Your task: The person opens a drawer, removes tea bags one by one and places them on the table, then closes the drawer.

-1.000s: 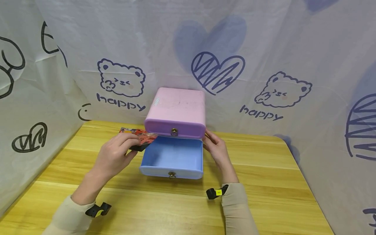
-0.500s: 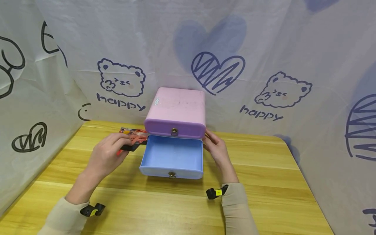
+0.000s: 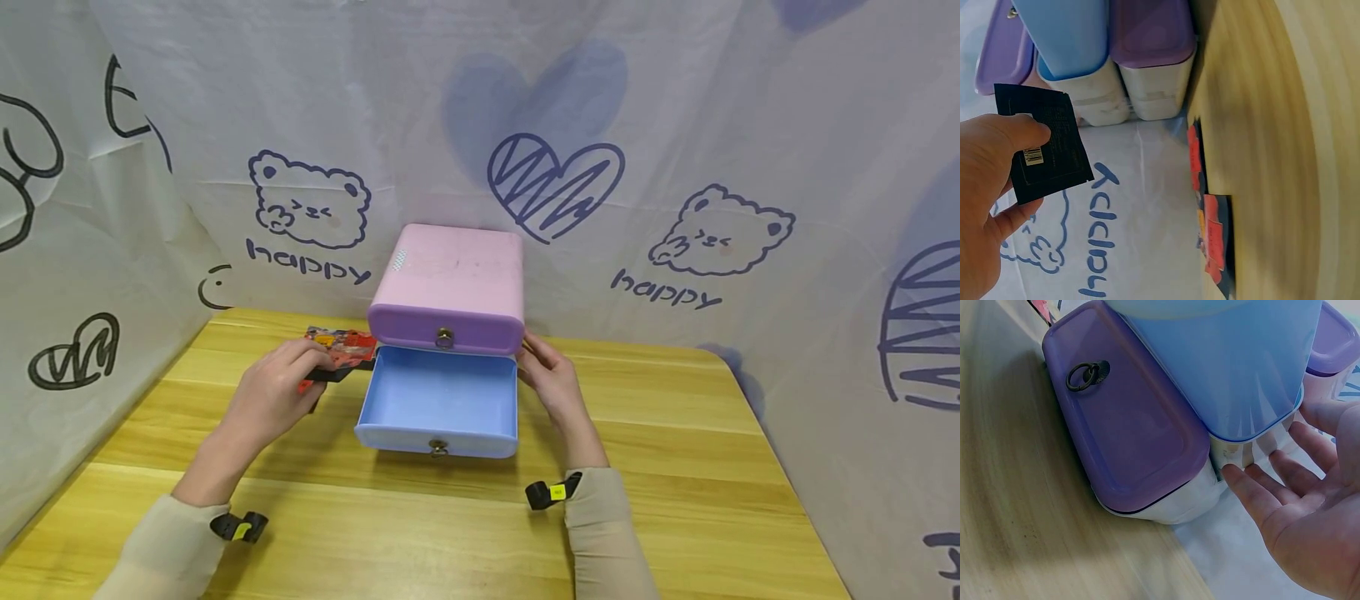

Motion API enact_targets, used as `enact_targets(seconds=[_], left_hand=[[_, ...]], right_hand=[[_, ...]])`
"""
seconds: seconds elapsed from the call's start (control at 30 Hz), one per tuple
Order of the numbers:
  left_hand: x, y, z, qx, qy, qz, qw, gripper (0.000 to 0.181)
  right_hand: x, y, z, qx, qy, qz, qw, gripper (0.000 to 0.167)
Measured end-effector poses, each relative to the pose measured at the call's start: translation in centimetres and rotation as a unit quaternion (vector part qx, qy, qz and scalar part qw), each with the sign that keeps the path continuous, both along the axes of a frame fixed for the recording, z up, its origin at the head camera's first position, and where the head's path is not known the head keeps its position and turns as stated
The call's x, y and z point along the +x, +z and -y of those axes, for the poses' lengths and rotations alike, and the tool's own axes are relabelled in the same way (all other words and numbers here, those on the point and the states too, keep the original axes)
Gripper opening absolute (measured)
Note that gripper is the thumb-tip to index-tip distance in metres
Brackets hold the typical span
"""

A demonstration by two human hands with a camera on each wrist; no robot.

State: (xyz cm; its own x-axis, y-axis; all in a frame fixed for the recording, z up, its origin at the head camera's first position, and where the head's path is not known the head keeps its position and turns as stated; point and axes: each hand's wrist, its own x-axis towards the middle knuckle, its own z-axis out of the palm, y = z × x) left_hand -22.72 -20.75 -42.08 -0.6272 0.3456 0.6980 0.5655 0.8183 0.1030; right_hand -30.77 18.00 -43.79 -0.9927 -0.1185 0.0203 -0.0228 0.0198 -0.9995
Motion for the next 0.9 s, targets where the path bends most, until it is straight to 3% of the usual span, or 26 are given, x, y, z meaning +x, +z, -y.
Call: enact_targets(seconds=[0.37, 0.6, 0.9], left_hand=[[-1.1, -1.4, 0.3, -0.032, 0.023, 0.073, 0.9966, 0.036], [-1.8, -2.2, 0.2, -0.030, 0.032, 0.104, 0.9936, 0.032], [-2.5, -3.2, 0.0, -0.037, 0.043, 0.173, 0.9833, 0.027]], right_hand=[[-0.1, 0.0, -0.1, -0.009, -0.001, -0.001, 1.0000, 0.051], [-0.2, 0.0, 0.0, -0.007, -0.003, 0.000, 1.0000, 0.051], [-0.1, 0.0, 0.0, -0.009, -0.001, 0.003, 1.0000, 0.050]])
